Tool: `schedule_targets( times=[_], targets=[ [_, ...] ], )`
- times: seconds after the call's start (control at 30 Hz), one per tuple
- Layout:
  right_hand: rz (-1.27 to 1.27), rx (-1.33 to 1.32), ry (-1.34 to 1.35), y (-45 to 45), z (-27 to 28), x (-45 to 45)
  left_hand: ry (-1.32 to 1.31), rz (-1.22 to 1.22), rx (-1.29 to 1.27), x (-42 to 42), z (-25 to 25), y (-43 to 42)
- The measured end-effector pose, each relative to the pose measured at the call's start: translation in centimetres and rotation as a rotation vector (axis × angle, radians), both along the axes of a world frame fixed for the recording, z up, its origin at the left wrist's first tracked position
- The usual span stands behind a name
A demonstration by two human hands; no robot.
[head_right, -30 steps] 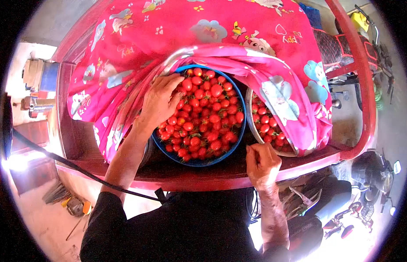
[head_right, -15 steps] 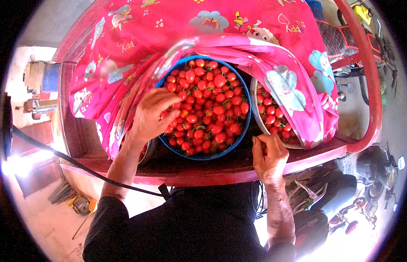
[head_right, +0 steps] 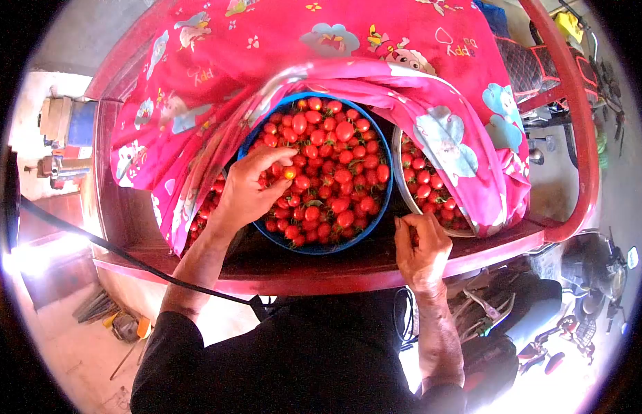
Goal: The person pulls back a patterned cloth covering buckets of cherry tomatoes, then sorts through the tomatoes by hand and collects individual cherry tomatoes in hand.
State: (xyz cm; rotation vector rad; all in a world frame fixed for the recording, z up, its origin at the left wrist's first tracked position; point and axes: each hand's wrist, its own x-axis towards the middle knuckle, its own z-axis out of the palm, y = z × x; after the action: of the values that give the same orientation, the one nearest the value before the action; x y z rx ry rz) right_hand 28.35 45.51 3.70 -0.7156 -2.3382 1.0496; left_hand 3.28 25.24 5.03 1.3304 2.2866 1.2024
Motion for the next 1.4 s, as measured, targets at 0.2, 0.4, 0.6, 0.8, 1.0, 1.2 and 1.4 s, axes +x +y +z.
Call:
schedule_targets(
  times=[0.2,0.4,0.6,0.8,1.0,1.2,1.4],
  targets=[
    [-0.004,-0.034,-0.041,0.1,0.3,0.4,-0.613,0.091,0.138,0.5,1.0,0.2],
    [0.003,-0.036,-0.009,0.1,0.1,0.3,-0.852,0.064,0.131,0.0,0.5,-0.4],
    [0.016,-0.044,-0.014,0.2,0.2,0.2,-0.583,0.097,0.158,1.0,0.0,0.1],
    [0.034,-0.050,0.013,0.2,0.2,0.3,-0.115,0.024,-0.076,2.1,0.6,0.9],
    [0.014,-0.032,-0.001,0.2,0.5,0.3,0.024,0.028,-0.104,2.4,0.0,1.4],
    [0.017,-0.035,0.015,0.2,0.3,0.4,-0.072,0.065,-0.009,2.2,0.4,1.2],
    [0.065,-0.033,-0.005,0.1,0.0,0.6,-0.372,0.042,-0.054,5.1,1.3,1.3]
  ],
)
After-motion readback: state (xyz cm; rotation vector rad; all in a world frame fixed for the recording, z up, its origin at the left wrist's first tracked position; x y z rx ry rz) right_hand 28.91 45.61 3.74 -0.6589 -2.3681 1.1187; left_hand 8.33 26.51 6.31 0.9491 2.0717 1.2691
